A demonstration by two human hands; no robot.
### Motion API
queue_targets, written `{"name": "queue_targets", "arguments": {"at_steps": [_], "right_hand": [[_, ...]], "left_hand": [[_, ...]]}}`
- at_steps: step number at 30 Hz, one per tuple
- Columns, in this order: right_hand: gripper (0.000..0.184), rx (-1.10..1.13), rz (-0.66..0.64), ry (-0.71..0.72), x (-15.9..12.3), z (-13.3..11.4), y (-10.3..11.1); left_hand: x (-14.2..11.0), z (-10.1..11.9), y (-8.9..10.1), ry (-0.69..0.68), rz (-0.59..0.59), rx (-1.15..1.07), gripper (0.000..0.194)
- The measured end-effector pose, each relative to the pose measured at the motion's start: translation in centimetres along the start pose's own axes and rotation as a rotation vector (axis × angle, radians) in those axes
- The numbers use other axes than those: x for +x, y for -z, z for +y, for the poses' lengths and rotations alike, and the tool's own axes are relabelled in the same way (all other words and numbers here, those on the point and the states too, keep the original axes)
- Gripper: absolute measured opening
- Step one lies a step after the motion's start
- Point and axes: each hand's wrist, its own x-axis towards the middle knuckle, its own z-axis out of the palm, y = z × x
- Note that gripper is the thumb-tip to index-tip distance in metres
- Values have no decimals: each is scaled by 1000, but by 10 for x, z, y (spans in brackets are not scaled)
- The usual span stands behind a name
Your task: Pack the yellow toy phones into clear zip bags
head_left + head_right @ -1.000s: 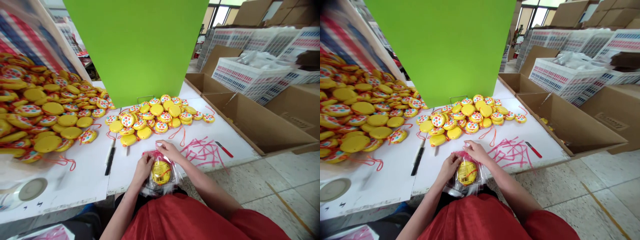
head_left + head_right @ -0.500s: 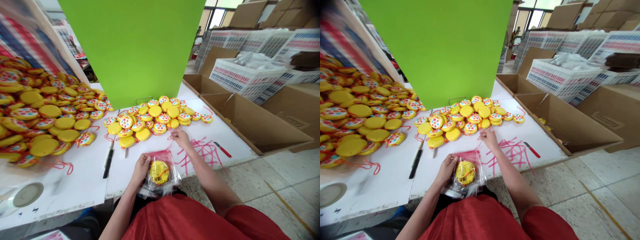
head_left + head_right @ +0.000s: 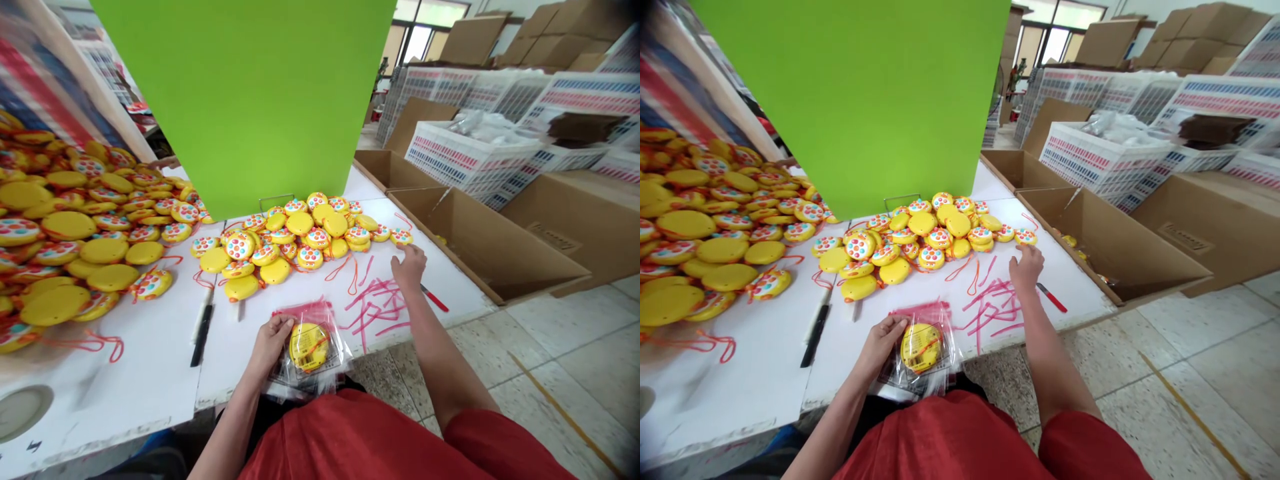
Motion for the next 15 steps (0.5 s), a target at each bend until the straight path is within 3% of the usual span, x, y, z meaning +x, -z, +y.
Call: {"name": "queue_targets", "arguments": {"at_steps": [2, 8, 11, 15], "right_hand": [[37, 76, -90, 48, -13, -12, -2], [21, 346, -723, 256, -89, -61, -40], [23, 438, -862, 263, -113, -75, -55], [20, 527, -941, 211, -118, -77, -59]], "left_hand": [[1, -2, 2, -2, 26, 7, 38], [0, -3, 3, -9, 10, -57, 35], [-3, -2, 2, -12, -3, -126, 32], [-3, -2, 1, -8, 4, -176, 31]]}}
